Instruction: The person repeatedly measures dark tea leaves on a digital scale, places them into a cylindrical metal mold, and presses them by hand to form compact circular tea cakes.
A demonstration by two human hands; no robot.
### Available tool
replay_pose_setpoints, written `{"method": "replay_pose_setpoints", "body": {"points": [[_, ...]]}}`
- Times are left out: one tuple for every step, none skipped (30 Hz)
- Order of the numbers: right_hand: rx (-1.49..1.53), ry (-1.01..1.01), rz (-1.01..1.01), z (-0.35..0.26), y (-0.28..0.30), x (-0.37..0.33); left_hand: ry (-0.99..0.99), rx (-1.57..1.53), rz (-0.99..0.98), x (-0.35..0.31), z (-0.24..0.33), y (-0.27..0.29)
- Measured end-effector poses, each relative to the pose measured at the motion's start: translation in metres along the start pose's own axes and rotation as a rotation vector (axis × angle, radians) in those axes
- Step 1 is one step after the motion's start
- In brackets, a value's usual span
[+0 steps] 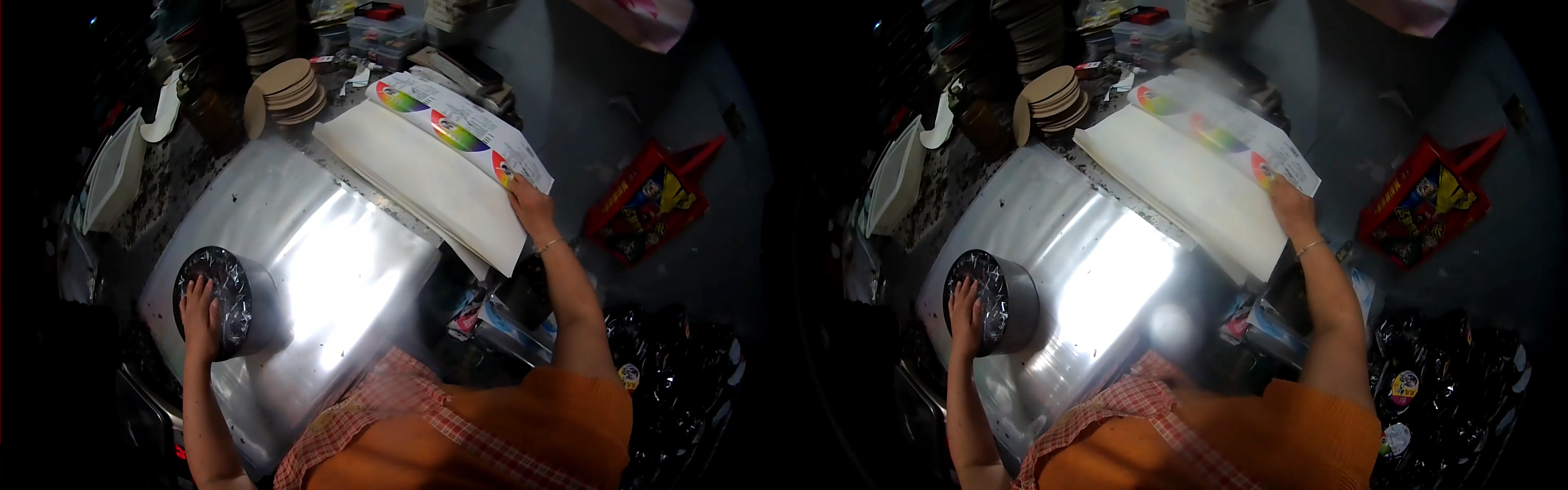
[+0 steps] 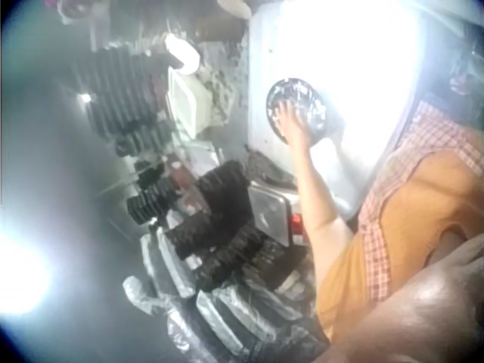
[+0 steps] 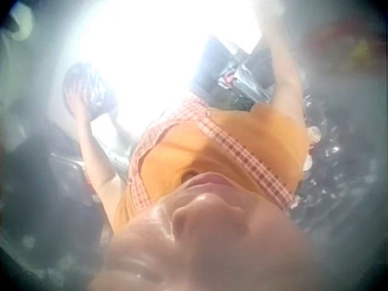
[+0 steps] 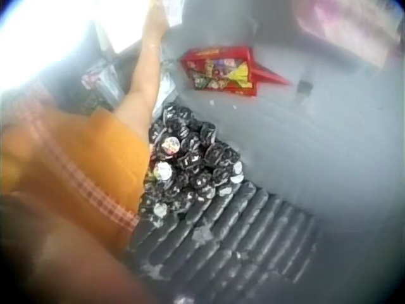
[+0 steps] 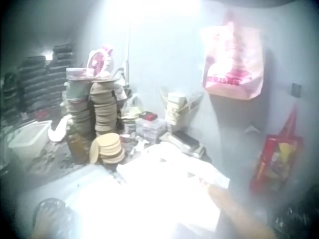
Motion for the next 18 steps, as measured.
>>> {"method": "replay_pose_setpoints", "body": {"points": [[-0.008, 0.053, 0.021, 0.001, -0.002, 0.0, 0.002, 0.002, 0.001, 0.0, 0.0, -0.001], [-0.017, 0.106, 0.041, 0.001, -0.002, -0.001, -0.001, 0.001, 0.002, 0.0, 0.0, -0.001], [-0.017, 0.105, 0.042, 0.0, -0.001, 0.001, 0.0, 0.002, 0.005, 0.0, -0.001, -0.001], [0.014, 0.081, 0.047, -0.002, 0.001, 0.002, 0.001, 0.003, 0.007, -0.001, -0.001, -0.001], [0.045, 0.055, 0.052, -0.003, 0.003, 0.002, -0.001, 0.002, 0.008, 0.0, -0.002, -0.001], [0.043, 0.056, 0.054, -0.005, 0.005, 0.003, -0.013, 0.008, 0.013, 0.0, -0.003, -0.003], [0.084, -0.041, 0.059, -0.005, 0.007, 0.003, -0.025, 0.013, 0.018, 0.001, -0.004, -0.004], [0.124, -0.14, 0.064, -0.005, 0.01, 0.002, -0.03, 0.012, 0.02, 0.002, -0.003, -0.004], [0.122, -0.142, 0.067, -0.009, 0.014, 0.003, -0.022, -0.034, 0.046, 0.003, -0.003, -0.005], [0.114, -0.177, 0.047, -0.012, 0.02, 0.003, -0.017, -0.081, 0.072, 0.005, 0.0, -0.004], [0.106, -0.214, 0.028, -0.016, 0.027, 0.003, -0.025, -0.082, 0.073, 0.007, 0.005, -0.003], [0.109, -0.208, 0.031, -0.031, 0.039, 0.002, 0.034, -0.158, 0.139, 0.006, 0.011, 0.001], [0.131, -0.086, 0.037, -0.054, 0.052, -0.007, 0.096, -0.232, 0.198, 0.003, 0.013, 0.003], [0.147, 0.052, 0.043, -0.074, 0.059, -0.004, 0.116, -0.239, 0.204, -0.001, 0.005, 0.0], [-0.069, 0.015, 0.187, -0.042, 0.064, -0.006, 0.031, -0.088, 0.255, -0.002, 0.001, -0.002], [0.176, -0.265, 0.318, -0.014, 0.093, 0.002, -0.056, 0.071, 0.29, -0.005, -0.003, -0.003], [0.382, -0.46, 0.514, 0.025, 0.122, 0.009, -0.036, 0.072, 0.287, -0.008, -0.005, -0.003], [0.63, -0.783, 0.833, 0.056, 0.147, 0.008, -0.029, 0.052, 0.183, -0.004, -0.001, -0.005]]}}
Point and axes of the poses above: each hand's wrist, its own x-axis towards the middle knuckle, its own y-axis out of the back of the hand, z = x × y, the point moved 1 cm from there along x, towards the middle knuckle, and after that the axes turned 12 degrees about x, right-handed, at the moved point
